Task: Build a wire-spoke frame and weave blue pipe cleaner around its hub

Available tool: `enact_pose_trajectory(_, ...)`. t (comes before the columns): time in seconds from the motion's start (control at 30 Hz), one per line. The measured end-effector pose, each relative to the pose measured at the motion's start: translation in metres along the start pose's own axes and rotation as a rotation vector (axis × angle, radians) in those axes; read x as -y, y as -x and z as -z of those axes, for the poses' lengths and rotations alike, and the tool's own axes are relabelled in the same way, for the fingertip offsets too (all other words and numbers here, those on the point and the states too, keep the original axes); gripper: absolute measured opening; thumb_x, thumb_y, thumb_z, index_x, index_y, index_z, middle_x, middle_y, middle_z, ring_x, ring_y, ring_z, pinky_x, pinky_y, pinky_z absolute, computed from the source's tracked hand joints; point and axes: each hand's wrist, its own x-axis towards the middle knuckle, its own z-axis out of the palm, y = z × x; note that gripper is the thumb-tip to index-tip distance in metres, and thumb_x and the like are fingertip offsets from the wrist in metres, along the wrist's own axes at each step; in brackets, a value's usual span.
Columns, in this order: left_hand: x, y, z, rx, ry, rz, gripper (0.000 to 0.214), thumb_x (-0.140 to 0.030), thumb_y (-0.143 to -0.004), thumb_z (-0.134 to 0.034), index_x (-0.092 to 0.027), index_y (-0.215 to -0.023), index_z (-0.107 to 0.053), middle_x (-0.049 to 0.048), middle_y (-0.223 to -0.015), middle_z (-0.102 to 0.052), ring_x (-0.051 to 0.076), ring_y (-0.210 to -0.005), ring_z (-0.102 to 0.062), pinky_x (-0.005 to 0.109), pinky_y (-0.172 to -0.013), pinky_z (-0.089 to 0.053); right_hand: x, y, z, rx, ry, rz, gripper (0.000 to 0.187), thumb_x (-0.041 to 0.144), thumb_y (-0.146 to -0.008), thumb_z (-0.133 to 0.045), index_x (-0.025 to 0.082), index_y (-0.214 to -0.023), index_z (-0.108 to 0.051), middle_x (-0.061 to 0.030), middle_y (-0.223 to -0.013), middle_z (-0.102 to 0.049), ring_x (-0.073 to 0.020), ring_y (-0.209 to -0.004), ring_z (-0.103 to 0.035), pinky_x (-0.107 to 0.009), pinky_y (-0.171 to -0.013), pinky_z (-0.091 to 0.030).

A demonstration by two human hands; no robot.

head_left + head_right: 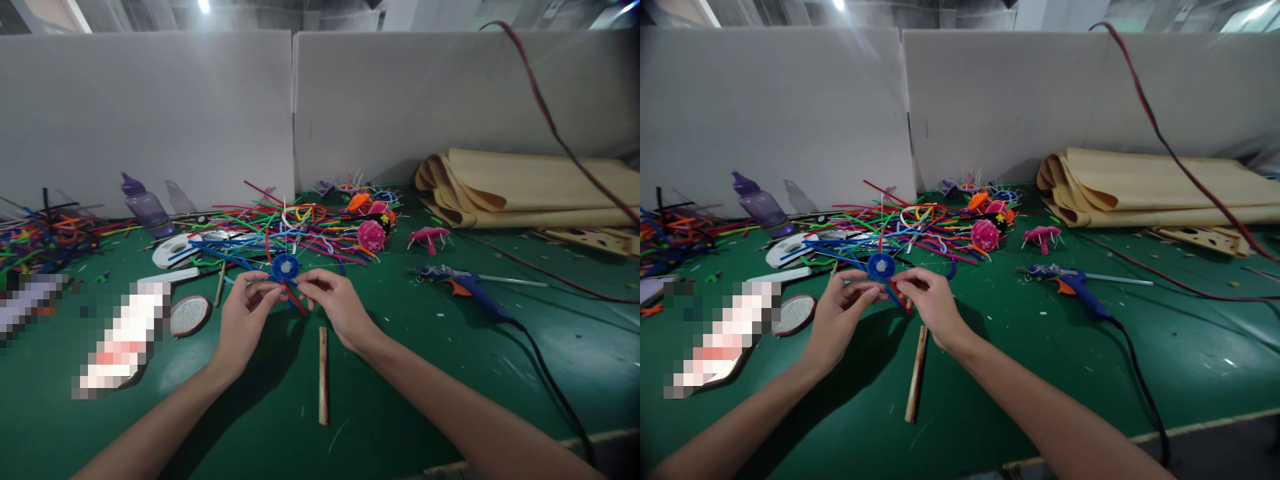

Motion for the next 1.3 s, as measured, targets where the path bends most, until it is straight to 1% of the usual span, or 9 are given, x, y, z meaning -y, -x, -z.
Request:
enact_pose_trajectory(0.1, 0.000, 0.000, -0.001, -0.012, 0.022, -0.005, 0.031, -0.025, -0.076, -0.061, -0.019, -0.099, -0.043, 0.0033, -0.086, -0.067, 0.018, -0.075, -0.067, 0.035, -0.077, -0.051, 0.002, 0.001, 0.000, 0.001, 0.020, 0.019, 0.009, 0.020, -0.074, -0.057, 0.018, -0.077, -0.065, 0.0011, -0.064, -0.058, -0.0080, -0.050, -0.047, -0.025, -0.051, -0.038)
enact_pose_trajectory(0.23, -0.001, 0.000, -0.001, 0.008, 0.026, -0.015, 0.034, -0.023, -0.076, -0.061, -0.020, -0.104, -0.041, 0.0017, -0.082, -0.067, 0.016, -0.071, -0.067, 0.034, -0.076, -0.051, 0.002, 0.001, -0.001, -0.010, 0.024, 0.023, 0.010, 0.019, -0.074, -0.056, 0.017, -0.077, -0.065, 0.0010, -0.062, -0.058, -0.0079, -0.049, -0.047, -0.024, -0.050, -0.037)
enact_pose_trajectory(0.47, -0.002, 0.001, -0.001, -0.021, -0.013, -0.044, 0.035, -0.023, -0.076, -0.062, -0.020, -0.106, -0.044, 0.0025, -0.081, -0.068, 0.018, -0.079, -0.067, 0.035, -0.081, -0.049, 0.003, 0.002, -0.002, -0.026, -0.006, 0.000, 0.011, 0.020, -0.073, -0.058, 0.015, -0.081, -0.064, 0.0010, -0.063, -0.058, -0.0076, -0.050, -0.048, -0.024, -0.051, -0.038)
enact_pose_trajectory(0.53, -0.001, 0.001, 0.000, -0.014, -0.022, -0.027, 0.034, -0.024, -0.075, -0.062, -0.019, -0.105, -0.045, 0.0033, -0.081, -0.069, 0.019, -0.079, -0.067, 0.036, -0.081, -0.049, 0.001, 0.001, -0.001, -0.004, -0.022, -0.014, 0.011, 0.021, -0.072, -0.059, 0.015, -0.080, -0.063, 0.0005, -0.063, -0.058, -0.0082, -0.052, -0.049, -0.025, -0.051, -0.039)
enact_pose_trajectory(0.67, 0.003, -0.002, 0.002, 0.019, -0.021, 0.049, 0.033, -0.026, -0.074, -0.063, -0.018, -0.101, -0.048, 0.0032, -0.078, -0.070, 0.019, -0.078, -0.067, 0.037, -0.080, -0.048, -0.007, -0.001, -0.001, 0.055, -0.066, -0.078, 0.009, 0.021, -0.072, -0.059, 0.014, -0.077, -0.061, 0.0004, -0.061, -0.056, -0.0088, -0.053, -0.049, -0.024, -0.052, -0.038)
enact_pose_trajectory(0.73, 0.005, -0.003, 0.003, 0.022, -0.005, 0.070, 0.034, -0.027, -0.073, -0.064, -0.018, -0.101, -0.048, 0.0027, -0.077, -0.070, 0.019, -0.077, -0.067, 0.036, -0.080, -0.048, -0.009, -0.002, -0.001, 0.063, -0.076, -0.097, 0.008, 0.020, -0.072, -0.059, 0.014, -0.077, -0.060, 0.0007, -0.060, -0.055, -0.0084, -0.053, -0.049, -0.024, -0.052, -0.038)
enact_pose_trajectory(1.1, 0.006, -0.005, 0.003, 0.037, -0.028, 0.069, 0.035, -0.028, -0.072, -0.063, -0.017, -0.102, -0.049, 0.0026, -0.075, -0.070, 0.020, -0.074, -0.068, 0.038, -0.079, -0.048, -0.009, -0.002, -0.001, 0.060, -0.089, -0.101, 0.009, 0.021, -0.070, -0.060, 0.015, -0.076, -0.059, 0.0012, -0.061, -0.055, -0.0089, -0.053, -0.049, -0.025, -0.052, -0.037)
enact_pose_trajectory(1.3, 0.007, -0.006, 0.003, 0.040, -0.037, 0.071, 0.034, -0.028, -0.072, -0.063, -0.018, -0.102, -0.049, 0.0016, -0.074, -0.069, 0.019, -0.073, -0.067, 0.037, -0.078, -0.048, -0.010, -0.003, -0.001, 0.069, -0.078, -0.105, 0.009, 0.022, -0.070, -0.060, 0.015, -0.076, -0.059, 0.0011, -0.061, -0.056, -0.0090, -0.054, -0.049, -0.025, -0.053, -0.038)
